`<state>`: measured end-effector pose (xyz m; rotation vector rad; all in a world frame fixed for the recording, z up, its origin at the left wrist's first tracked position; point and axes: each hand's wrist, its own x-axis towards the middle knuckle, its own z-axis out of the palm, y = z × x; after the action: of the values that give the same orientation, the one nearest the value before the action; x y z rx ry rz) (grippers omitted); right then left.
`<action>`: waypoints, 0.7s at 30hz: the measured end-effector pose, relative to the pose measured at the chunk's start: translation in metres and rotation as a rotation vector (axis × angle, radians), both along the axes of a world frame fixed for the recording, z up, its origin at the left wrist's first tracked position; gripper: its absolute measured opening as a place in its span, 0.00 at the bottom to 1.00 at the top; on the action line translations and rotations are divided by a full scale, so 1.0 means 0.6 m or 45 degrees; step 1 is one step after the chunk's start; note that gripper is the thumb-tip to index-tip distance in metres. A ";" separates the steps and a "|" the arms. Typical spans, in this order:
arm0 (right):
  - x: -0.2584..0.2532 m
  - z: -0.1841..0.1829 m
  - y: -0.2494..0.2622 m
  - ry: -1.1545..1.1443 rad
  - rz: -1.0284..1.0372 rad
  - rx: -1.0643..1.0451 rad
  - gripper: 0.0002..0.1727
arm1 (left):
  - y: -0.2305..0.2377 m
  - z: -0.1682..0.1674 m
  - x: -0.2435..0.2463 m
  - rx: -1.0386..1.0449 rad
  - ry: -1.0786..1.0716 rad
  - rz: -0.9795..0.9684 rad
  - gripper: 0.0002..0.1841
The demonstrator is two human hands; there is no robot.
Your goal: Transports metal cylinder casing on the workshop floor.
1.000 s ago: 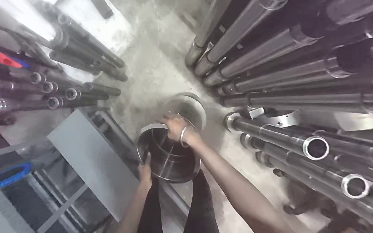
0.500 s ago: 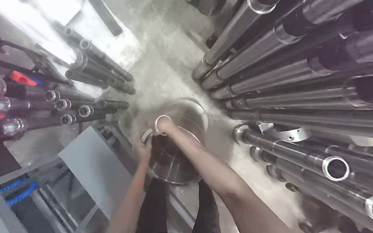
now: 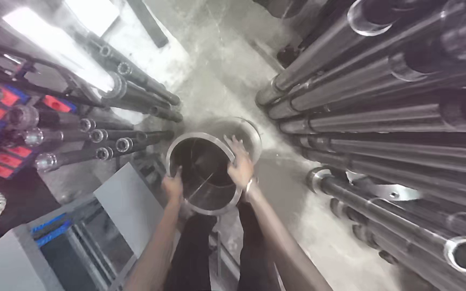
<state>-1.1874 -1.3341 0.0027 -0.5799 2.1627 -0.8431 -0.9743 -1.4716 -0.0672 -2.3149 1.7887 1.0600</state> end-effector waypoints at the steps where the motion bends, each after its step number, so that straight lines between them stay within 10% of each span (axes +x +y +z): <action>1: -0.010 0.006 -0.019 -0.028 0.061 0.051 0.46 | -0.001 0.004 0.004 0.026 -0.003 0.039 0.30; 17: -0.126 0.032 -0.347 -0.234 0.549 0.419 0.44 | -0.163 0.009 -0.011 0.505 0.125 0.578 0.36; 21: -0.154 0.027 -0.403 -0.213 0.597 0.423 0.39 | -0.261 0.012 -0.023 0.461 0.169 0.224 0.38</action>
<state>-1.2797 -1.5759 0.0188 -0.7705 1.8494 -0.2621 -0.9884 -1.6282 -0.0599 -2.2493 1.3054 1.4550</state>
